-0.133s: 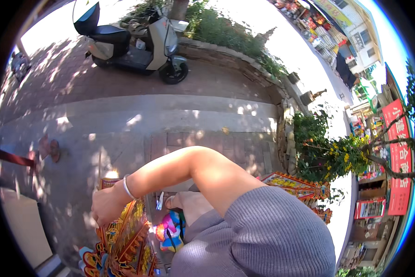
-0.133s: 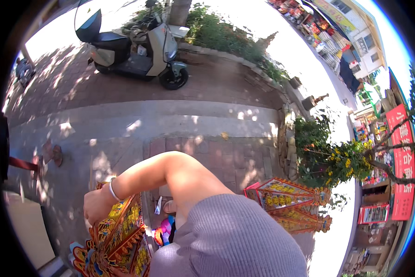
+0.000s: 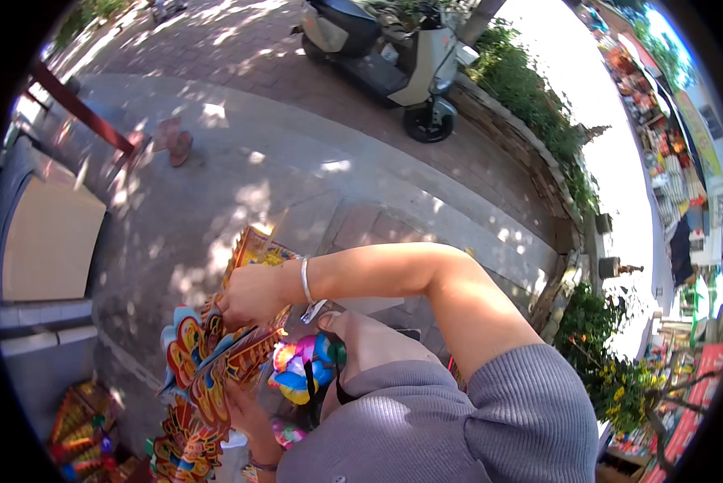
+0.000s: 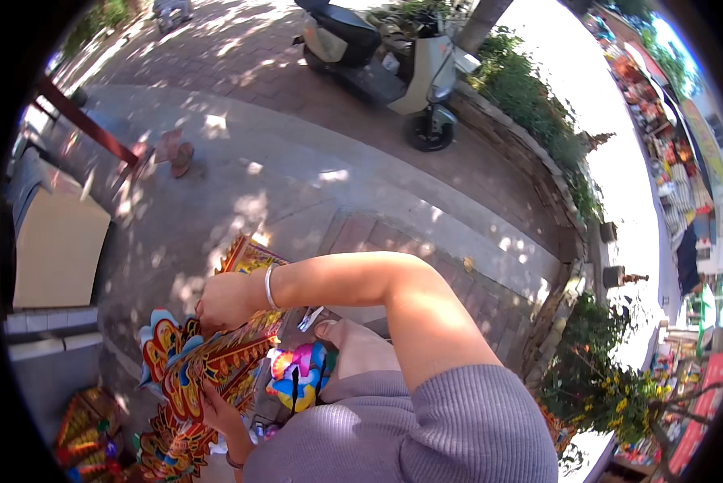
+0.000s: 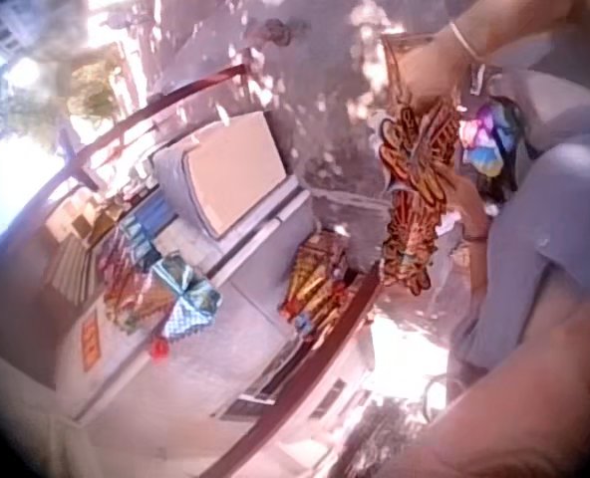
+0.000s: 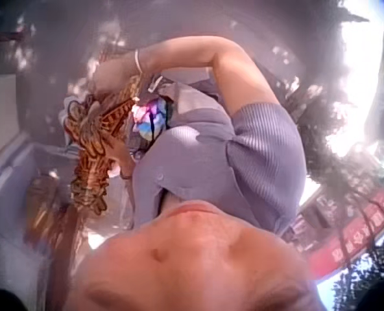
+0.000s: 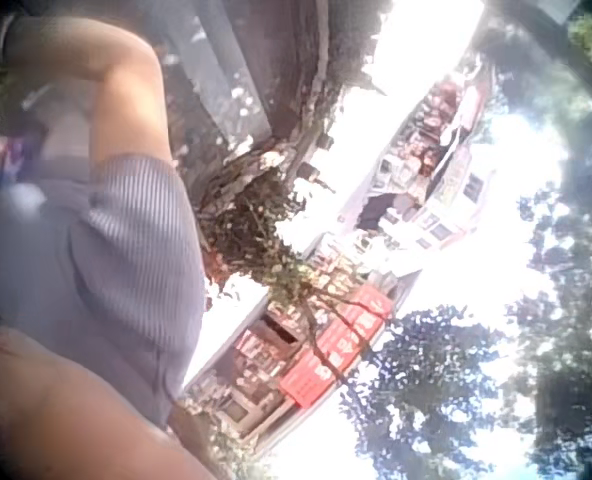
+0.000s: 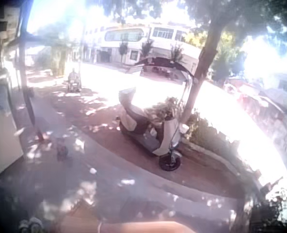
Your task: The person assembles large, decorated paper and bamboo structures by fitting sections together and attaching colorful paper flowers to the frame.
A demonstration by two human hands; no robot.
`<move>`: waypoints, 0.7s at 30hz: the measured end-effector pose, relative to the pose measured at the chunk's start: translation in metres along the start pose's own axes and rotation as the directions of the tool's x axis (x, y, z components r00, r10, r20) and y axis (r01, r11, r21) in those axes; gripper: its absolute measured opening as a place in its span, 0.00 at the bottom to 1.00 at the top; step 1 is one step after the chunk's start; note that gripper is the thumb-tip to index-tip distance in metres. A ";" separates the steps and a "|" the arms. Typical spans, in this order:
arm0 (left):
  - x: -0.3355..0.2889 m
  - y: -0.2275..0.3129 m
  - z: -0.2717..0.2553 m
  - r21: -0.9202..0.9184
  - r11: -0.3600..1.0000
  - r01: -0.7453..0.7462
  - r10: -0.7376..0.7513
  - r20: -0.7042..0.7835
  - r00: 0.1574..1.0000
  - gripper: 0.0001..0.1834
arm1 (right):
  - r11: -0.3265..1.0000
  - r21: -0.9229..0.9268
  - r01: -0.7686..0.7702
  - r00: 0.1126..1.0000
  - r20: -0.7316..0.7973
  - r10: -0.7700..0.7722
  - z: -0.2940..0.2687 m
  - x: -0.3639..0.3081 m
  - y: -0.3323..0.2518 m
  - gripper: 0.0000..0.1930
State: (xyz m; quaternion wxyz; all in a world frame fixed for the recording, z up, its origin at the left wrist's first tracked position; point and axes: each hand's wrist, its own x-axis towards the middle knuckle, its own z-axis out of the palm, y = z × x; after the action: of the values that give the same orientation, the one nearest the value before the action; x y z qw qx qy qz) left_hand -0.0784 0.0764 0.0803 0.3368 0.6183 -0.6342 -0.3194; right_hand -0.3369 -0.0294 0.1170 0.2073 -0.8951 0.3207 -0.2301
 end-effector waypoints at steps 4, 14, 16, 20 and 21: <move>0.009 0.009 0.008 0.074 0.969 -0.235 0.243 -0.141 0.960 0.09 | 0.997 0.065 0.048 0.999 0.000 -0.048 0.002 0.012 0.018 0.06; -0.041 -0.002 -0.035 -0.188 0.982 -0.019 -0.031 -0.262 0.965 0.23 | 0.999 -0.031 0.032 0.999 -0.028 -0.033 0.002 0.028 -0.013 0.08; -0.079 -0.055 -0.054 -0.244 0.966 0.086 -0.166 -0.329 0.929 0.23 | 0.999 -0.008 0.033 0.999 -0.023 -0.033 0.005 0.037 -0.018 0.09; -0.098 -0.100 -0.103 -0.370 0.916 0.158 -0.384 -0.686 0.619 0.27 | 0.995 -0.086 0.058 0.998 -0.003 -0.059 0.008 0.046 -0.025 0.15; -0.088 -0.098 -0.115 -0.360 0.930 0.079 -0.328 -0.711 0.622 0.26 | 0.993 -0.097 0.062 0.998 0.010 -0.061 0.008 0.050 -0.027 0.15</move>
State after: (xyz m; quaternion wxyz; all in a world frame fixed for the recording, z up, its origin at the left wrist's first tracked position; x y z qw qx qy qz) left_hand 0.0726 0.1627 0.0628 0.6204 0.7057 -0.3039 -0.1570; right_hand -0.2854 -0.0427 0.1387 0.1576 -0.9144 0.3029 -0.2173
